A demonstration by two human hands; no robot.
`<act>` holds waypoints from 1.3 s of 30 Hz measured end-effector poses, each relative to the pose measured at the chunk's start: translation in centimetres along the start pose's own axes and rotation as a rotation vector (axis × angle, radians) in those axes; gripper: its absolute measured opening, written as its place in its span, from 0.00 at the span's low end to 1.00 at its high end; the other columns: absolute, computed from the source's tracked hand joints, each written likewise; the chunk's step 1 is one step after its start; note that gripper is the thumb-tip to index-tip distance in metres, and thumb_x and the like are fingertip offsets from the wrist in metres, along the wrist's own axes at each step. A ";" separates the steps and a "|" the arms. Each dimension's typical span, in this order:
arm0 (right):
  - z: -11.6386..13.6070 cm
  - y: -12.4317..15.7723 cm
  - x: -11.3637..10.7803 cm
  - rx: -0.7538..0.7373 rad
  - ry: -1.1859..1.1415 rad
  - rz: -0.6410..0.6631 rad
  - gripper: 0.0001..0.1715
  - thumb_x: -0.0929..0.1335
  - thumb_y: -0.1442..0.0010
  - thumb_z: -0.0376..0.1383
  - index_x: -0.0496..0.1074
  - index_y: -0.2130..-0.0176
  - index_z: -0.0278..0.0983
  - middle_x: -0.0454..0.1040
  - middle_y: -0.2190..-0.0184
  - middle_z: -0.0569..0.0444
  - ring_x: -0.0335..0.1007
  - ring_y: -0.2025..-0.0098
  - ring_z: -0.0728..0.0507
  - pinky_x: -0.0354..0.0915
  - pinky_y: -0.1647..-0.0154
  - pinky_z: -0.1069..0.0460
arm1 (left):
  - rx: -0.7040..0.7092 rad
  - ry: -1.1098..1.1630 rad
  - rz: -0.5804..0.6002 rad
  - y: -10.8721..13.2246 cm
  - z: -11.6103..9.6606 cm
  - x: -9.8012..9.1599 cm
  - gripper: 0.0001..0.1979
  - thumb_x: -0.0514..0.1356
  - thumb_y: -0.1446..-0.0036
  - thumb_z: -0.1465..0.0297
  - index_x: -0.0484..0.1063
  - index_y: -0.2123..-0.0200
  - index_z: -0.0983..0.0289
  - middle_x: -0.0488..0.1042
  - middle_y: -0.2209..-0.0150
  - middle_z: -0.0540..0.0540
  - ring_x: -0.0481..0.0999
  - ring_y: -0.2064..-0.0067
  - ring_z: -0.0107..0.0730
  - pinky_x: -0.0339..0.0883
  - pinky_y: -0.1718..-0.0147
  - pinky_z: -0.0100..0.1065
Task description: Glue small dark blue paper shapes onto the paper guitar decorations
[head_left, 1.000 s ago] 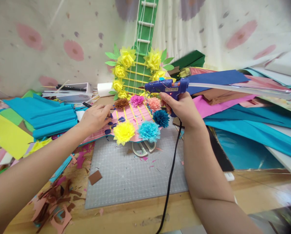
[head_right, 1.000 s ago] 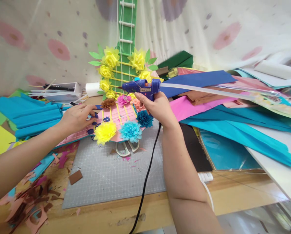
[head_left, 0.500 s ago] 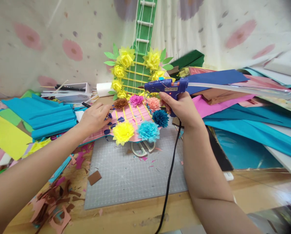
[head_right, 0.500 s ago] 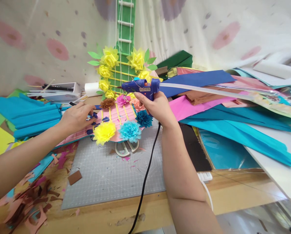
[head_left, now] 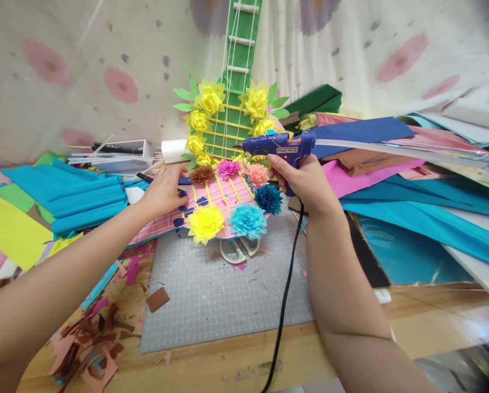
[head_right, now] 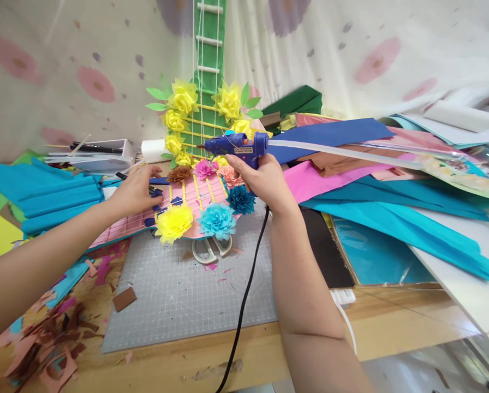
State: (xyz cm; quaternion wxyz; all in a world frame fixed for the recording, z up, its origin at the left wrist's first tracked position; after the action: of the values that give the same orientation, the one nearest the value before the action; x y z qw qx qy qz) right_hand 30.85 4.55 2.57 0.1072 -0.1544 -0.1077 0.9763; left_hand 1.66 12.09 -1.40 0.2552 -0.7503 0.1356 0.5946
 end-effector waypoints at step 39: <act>-0.8 -0.3 -0.1 0.001 -0.007 -0.007 0.26 0.71 0.48 0.57 0.68 0.75 0.37 0.67 0.79 0.54 0.57 0.81 0.52 0.56 0.81 0.53 | 0.082 -0.094 0.118 -0.6 0.6 -0.9 0.23 0.62 0.55 0.69 0.67 0.53 0.63 0.72 0.51 0.61 0.69 0.47 0.49 0.62 0.48 0.45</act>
State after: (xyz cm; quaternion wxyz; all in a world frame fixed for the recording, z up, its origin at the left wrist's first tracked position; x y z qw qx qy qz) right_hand 31.26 4.99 1.93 0.1105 -0.1506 -0.1081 0.9764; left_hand 1.20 12.85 -0.56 0.2562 -0.7013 0.1918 0.6370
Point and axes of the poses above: each hand's wrist, its own y-axis away from the middle knuckle, its own x-axis out of the palm, z = x × y, the point moved 2 cm from there along -y, towards the middle knuckle
